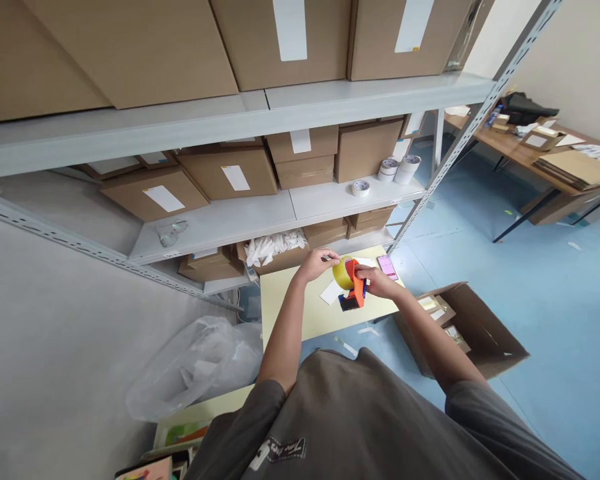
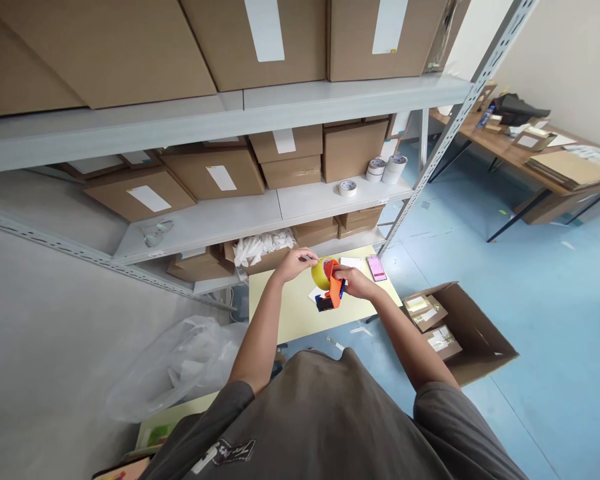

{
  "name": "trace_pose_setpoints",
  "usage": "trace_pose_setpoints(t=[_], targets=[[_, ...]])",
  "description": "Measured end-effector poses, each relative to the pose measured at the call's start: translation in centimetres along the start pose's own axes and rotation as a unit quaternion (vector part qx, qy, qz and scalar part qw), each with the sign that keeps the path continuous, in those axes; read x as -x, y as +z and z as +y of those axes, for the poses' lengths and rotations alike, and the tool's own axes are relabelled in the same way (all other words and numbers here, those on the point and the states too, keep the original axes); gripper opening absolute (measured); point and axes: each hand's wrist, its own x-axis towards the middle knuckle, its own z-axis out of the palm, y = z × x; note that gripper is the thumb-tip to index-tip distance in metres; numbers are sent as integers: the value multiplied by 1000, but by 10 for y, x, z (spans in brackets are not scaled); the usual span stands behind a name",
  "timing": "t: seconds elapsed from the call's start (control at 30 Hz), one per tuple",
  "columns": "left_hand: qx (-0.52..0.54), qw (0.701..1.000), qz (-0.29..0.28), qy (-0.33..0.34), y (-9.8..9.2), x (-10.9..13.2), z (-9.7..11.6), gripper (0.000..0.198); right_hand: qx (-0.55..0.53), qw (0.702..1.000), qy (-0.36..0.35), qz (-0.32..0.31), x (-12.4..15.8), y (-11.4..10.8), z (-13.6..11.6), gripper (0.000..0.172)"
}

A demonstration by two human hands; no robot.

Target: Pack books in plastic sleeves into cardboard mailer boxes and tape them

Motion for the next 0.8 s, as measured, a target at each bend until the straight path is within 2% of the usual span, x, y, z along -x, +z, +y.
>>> trace_pose_setpoints(t=[0.17, 0.27, 0.5, 0.67, 0.8], targets=[[-1, 1000, -1, 4, 2, 2, 0, 22, -4, 999, 49, -7, 0, 0, -5, 11], [-10, 1000, 22, 3, 5, 6, 0, 24, -6, 998, 64, -4, 0, 1, -5, 8], [-60, 991, 109, 45, 13, 16, 5, 21, -2, 998, 64, 1, 0, 2, -4, 9], [-52, 991, 123, 31, 13, 17, 6, 19, -4, 999, 53, -3, -5, 0, -6, 14], [-33, 992, 125, 8, 12, 16, 2, 20, 21, 999, 41, -5, -9, 1, -2, 12]])
